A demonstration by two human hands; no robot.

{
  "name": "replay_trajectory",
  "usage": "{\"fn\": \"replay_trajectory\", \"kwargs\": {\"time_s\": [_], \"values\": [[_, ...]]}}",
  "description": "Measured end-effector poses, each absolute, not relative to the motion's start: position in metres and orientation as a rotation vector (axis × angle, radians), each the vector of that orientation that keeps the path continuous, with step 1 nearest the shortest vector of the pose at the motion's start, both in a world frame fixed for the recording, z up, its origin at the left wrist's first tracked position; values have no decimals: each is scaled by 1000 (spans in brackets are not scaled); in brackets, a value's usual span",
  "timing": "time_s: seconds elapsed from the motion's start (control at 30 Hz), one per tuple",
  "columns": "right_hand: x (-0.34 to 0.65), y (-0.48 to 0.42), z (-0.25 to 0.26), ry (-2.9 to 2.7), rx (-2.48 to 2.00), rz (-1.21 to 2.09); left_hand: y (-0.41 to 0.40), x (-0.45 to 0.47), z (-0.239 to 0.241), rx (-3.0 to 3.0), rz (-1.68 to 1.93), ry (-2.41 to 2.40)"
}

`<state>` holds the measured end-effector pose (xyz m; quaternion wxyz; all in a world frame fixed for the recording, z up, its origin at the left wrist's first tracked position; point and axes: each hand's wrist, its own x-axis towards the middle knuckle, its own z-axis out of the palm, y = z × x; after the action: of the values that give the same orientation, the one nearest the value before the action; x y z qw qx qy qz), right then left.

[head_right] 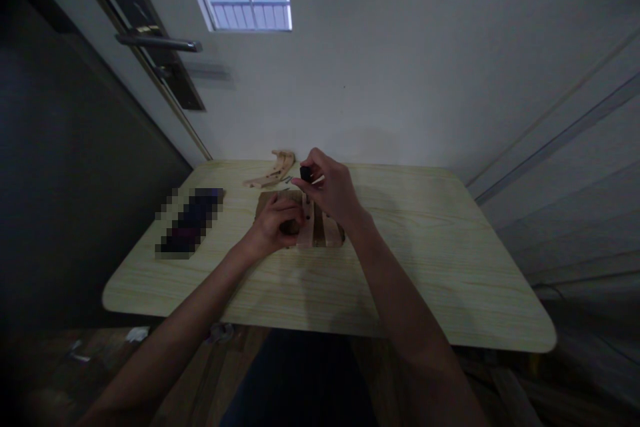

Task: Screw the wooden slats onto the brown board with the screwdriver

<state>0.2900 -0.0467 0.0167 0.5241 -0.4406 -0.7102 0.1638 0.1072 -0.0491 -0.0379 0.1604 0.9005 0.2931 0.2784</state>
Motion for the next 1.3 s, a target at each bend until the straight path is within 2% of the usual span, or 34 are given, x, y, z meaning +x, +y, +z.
{"fn": "replay_trajectory", "kwargs": {"time_s": [0.3,0.73,0.93,1.13,1.3], "values": [[291,-46,15,-1716,-1087,354,-48,107,-40,2568,806,809],[300,-50,23,-1851,-992,530,-50,108,-36,2512,760,843],[296,-47,18,-1741,-1105,360,-50,108,-37,2504,759,848],[289,-49,21,-1908,-1098,229,-49,108,-37,2500,770,841],[297,-53,31,-2053,-956,262,-49,108,-37,2497,744,862]]}}
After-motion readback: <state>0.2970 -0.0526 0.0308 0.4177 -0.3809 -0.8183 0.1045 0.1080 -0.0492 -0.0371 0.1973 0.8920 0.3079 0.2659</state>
